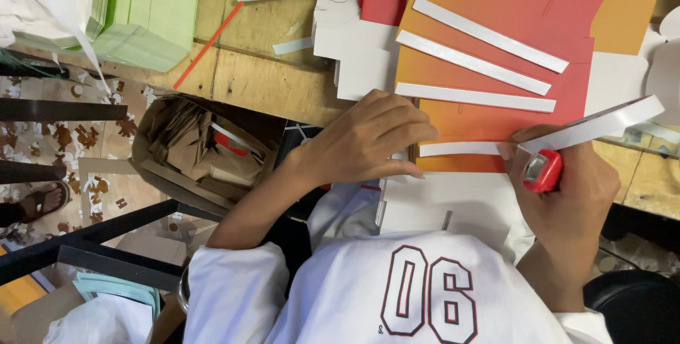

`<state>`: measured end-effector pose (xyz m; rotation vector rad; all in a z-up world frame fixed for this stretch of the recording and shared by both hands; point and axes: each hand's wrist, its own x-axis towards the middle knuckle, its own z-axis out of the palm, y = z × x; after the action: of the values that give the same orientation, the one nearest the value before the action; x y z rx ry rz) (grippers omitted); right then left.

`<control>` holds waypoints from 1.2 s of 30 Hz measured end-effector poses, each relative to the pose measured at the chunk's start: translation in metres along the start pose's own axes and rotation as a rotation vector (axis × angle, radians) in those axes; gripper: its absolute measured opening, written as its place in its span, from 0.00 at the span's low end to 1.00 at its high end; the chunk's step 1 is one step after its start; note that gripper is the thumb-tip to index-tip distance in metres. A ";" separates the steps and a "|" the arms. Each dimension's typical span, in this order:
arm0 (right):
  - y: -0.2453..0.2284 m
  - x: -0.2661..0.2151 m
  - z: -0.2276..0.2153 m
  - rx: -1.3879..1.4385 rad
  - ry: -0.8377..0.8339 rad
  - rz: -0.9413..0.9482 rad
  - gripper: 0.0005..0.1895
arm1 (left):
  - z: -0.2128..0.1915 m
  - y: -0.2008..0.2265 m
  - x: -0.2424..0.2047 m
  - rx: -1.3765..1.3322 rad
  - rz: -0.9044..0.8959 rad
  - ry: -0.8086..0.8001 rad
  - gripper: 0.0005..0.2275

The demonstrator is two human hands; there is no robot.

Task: The person applies strips of white double-sided tape to the edges of stacked colored paper sheets. They use a red tape dispenser to cut and place the tape in parallel lines along the paper edges.

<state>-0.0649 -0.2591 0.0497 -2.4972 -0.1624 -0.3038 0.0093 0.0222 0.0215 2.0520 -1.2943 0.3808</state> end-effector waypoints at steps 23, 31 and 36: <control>0.007 -0.001 0.004 0.005 0.018 -0.070 0.07 | -0.002 -0.003 0.005 -0.115 0.095 0.163 0.14; -0.001 0.002 0.004 0.017 0.011 -0.071 0.07 | -0.001 -0.004 0.007 -0.161 0.099 0.169 0.13; -0.002 0.003 0.005 0.018 0.011 -0.094 0.02 | -0.001 -0.004 0.008 -0.159 0.114 0.183 0.13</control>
<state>-0.0611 -0.2542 0.0477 -2.4735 -0.2778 -0.3534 0.0165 0.0185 0.0247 1.7732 -1.2899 0.4892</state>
